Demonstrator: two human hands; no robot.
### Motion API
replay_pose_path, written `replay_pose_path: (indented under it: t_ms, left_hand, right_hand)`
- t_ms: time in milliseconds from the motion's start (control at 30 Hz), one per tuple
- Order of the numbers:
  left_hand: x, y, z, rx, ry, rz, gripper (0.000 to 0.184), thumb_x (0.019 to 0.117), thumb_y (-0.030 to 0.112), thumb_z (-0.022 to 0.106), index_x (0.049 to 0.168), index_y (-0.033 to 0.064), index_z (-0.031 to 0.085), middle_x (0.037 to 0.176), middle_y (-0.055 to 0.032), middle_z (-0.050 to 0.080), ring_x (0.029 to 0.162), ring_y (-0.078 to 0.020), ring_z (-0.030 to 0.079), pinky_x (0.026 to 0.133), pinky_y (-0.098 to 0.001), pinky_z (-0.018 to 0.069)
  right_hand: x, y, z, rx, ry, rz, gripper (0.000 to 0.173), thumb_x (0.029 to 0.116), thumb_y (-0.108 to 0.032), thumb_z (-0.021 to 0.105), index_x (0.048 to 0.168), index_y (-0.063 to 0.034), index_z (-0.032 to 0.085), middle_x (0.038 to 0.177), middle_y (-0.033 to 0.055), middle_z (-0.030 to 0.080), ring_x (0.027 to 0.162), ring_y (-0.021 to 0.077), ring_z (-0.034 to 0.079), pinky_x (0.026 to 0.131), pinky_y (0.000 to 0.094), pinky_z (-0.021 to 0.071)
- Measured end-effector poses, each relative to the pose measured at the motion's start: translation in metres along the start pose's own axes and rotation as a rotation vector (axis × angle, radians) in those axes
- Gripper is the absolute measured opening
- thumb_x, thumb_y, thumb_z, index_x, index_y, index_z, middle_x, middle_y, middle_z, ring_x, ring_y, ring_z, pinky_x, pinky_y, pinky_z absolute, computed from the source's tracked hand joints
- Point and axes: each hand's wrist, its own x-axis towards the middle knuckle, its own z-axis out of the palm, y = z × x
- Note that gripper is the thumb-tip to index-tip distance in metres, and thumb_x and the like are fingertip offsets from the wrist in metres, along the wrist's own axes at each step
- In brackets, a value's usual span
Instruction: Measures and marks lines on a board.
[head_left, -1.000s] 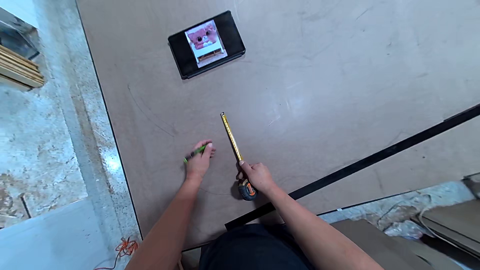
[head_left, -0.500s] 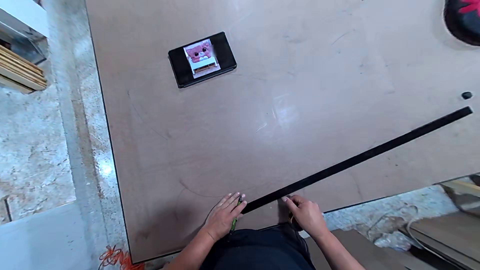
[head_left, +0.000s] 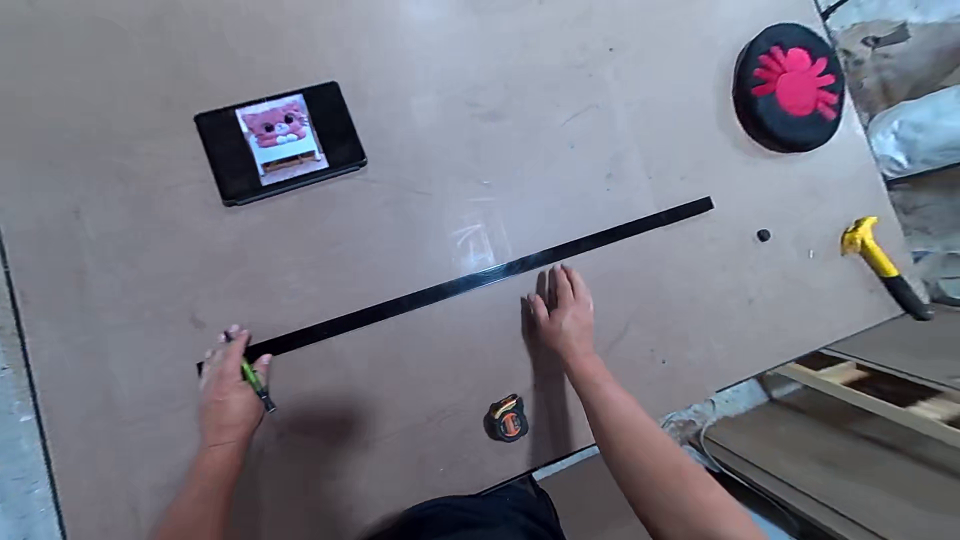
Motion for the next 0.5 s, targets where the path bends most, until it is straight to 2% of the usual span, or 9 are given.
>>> replay_pose_path:
  t_ms: [67,167,300,400,433,500]
  left_hand:
    - [0.003,0.011,0.002,-0.015,0.032,-0.055,0.059,0.1064,0.039,0.043,0.154,0.0045,0.044,0.161,-0.02,0.041,0.15,-0.0412,0.036,0.124,-0.06,0.0231]
    - [0.004,0.03,0.018,-0.06,0.167,-0.151,0.064,0.1051,0.042,0.041,0.154,0.0008,0.042,0.16,-0.0245,0.04,0.151,-0.0435,0.032,0.125,-0.0576,0.0222]
    - [0.017,0.062,0.036,-0.001,0.282,-0.309,0.068,0.1062,0.044,0.041,0.159,0.0023,0.033,0.159,-0.0264,0.04,0.15,-0.0433,0.035,0.124,-0.0545,0.0274]
    - [0.022,0.078,0.035,0.02,0.277,-0.338,0.069,0.1063,0.043,0.04,0.158,-0.0021,0.031,0.155,-0.0308,0.043,0.143,-0.0465,0.044,0.118,-0.0585,0.0363]
    - [0.02,0.074,0.036,0.038,0.293,-0.347,0.067,0.107,0.041,0.041,0.158,-0.001,0.032,0.154,-0.0298,0.044,0.142,-0.0453,0.047,0.116,-0.0591,0.0388]
    - [0.021,0.064,0.039,0.085,0.341,-0.373,0.063,0.1074,0.04,0.045,0.158,0.0037,0.035,0.155,-0.0244,0.047,0.141,-0.0402,0.049,0.116,-0.0573,0.0398]
  right_hand:
    - [0.052,0.02,0.005,-0.072,0.045,0.007,0.079,0.0988,-0.063,0.048,0.156,-0.0085,0.043,0.164,0.0172,0.037,0.151,0.0359,0.037,0.121,0.0603,0.029]
    - [0.107,0.037,0.021,-0.144,0.072,-0.01,0.083,0.0994,-0.072,0.036,0.156,-0.0108,0.045,0.164,0.0143,0.037,0.153,0.0331,0.034,0.123,0.0643,0.0221]
    - [0.159,0.03,0.03,-0.102,0.086,-0.067,0.082,0.0992,-0.07,0.041,0.154,-0.0088,0.047,0.164,0.0128,0.039,0.154,0.0299,0.033,0.125,0.0628,0.018]
    - [0.182,0.011,0.019,-0.052,0.042,-0.069,0.085,0.0971,-0.068,0.05,0.155,-0.0054,0.044,0.163,0.017,0.039,0.154,0.0348,0.031,0.125,0.0616,0.0206]
    - [0.183,0.002,0.016,-0.045,0.024,-0.041,0.09,0.0953,-0.07,0.05,0.156,-0.0045,0.042,0.164,0.0193,0.036,0.155,0.0378,0.028,0.125,0.0605,0.0218]
    - [0.183,-0.006,0.015,-0.035,-0.019,0.012,0.098,0.0939,-0.076,0.046,0.159,-0.0028,0.034,0.168,0.0234,0.025,0.157,0.0431,0.019,0.125,0.0626,0.0174]
